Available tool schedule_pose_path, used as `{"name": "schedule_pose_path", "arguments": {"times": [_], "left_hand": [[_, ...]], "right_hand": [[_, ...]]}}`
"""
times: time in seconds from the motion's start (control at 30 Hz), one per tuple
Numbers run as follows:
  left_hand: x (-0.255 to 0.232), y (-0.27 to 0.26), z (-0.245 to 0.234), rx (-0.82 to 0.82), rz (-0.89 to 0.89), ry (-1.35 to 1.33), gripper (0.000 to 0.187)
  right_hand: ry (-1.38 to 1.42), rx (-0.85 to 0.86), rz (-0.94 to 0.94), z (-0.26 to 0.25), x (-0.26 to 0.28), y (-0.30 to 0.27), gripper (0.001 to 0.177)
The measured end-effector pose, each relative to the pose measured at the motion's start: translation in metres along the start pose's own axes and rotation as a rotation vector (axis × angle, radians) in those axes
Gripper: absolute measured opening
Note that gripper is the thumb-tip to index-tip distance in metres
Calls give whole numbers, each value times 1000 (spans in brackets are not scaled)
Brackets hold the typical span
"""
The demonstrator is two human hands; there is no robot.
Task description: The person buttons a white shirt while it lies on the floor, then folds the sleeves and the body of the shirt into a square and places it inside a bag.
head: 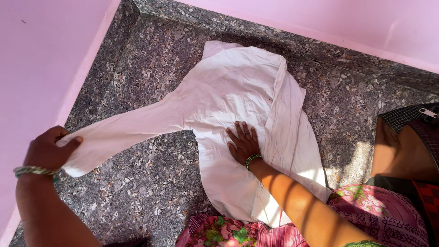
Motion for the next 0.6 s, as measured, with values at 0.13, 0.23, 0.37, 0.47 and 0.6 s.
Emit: {"name": "schedule_pose_path", "arguments": {"times": [0.13, 0.23, 0.37, 0.47, 0.6], "left_hand": [[-17, -2, -3, 275, -194, 747, 82], [24, -1, 17, 394, -245, 674, 87], [95, -9, 46, 380, -153, 548, 102], [126, -40, 44, 413, -186, 673, 82], [80, -85, 7, 32, -46, 91, 55]], "right_hand": [[5, -4, -7, -1, 1, 0, 58], [10, -19, -18, -2, 2, 0, 58], [20, -17, -8, -2, 0, 0, 58], [24, 2, 2, 0, -1, 0, 59], [23, 10, 6, 3, -3, 0, 59]]}}
Point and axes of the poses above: each hand's wrist, its own y-axis towards the middle knuckle, its own z-axis out of the palm, x = y × z, the point moved 9 cm from there along y, towards the middle knuckle, and after that the axes turned 10 degrees about y, right-handed, at the moved point
